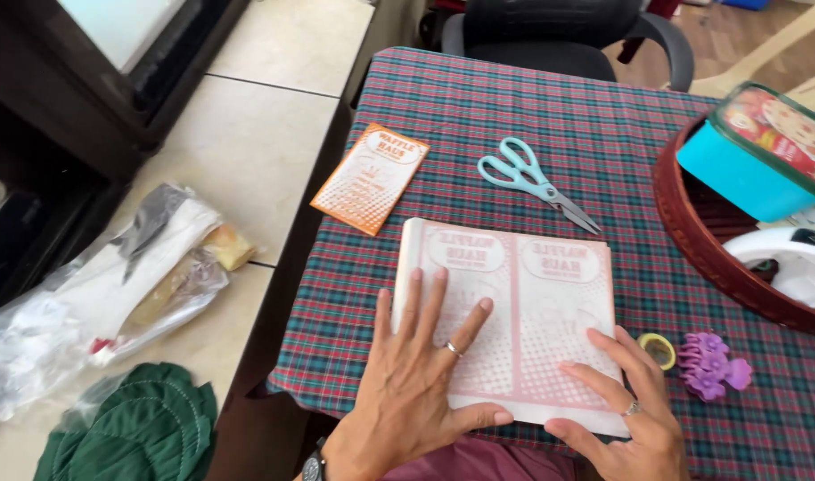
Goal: Manually folding the bottom edges of paper bags and sealing them with adhesive tape.
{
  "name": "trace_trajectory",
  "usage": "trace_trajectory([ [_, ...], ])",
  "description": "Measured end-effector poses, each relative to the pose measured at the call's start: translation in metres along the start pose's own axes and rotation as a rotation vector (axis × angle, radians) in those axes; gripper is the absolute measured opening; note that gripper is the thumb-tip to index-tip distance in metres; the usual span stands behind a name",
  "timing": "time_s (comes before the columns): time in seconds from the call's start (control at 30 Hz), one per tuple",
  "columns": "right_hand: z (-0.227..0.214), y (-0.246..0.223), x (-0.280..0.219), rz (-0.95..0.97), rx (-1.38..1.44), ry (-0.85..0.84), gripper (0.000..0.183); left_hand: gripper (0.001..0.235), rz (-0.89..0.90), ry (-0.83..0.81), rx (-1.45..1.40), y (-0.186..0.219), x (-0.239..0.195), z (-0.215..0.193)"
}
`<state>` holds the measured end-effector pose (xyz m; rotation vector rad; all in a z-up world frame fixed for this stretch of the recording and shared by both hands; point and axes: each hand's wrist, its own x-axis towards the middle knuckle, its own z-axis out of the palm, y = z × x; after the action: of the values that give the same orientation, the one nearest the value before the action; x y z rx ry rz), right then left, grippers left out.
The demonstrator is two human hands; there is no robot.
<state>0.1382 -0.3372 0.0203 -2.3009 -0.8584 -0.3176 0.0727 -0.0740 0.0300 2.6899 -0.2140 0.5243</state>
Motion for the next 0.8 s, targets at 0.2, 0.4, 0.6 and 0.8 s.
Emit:
trace_trajectory([
  [0.2, -0.022, -0.008, -0.005, 0.074, 0.029, 0.022, 0.069, 0.098, -0.094, 0.235, -0.174, -0.003, -0.029, -0.027],
  [0.4, -0.014, 0.103, -0.056, 0.119, -0.076, -0.295, 0.091, 0.074, -0.198, 0.170, -0.325, -0.020, -0.068, -0.014],
  [0.6, 0.008, 0.169, -0.085, 0.382, -0.122, -0.458, 0.082, 0.059, -0.174, 0.363, -0.295, -0.022, -0.077, 0.011],
  [0.8, -0.010, 0.020, -0.043, 0.188, -0.159, -0.089, 0.071, 0.052, -0.178, 0.397, -0.306, -0.018, -0.076, 0.006],
])
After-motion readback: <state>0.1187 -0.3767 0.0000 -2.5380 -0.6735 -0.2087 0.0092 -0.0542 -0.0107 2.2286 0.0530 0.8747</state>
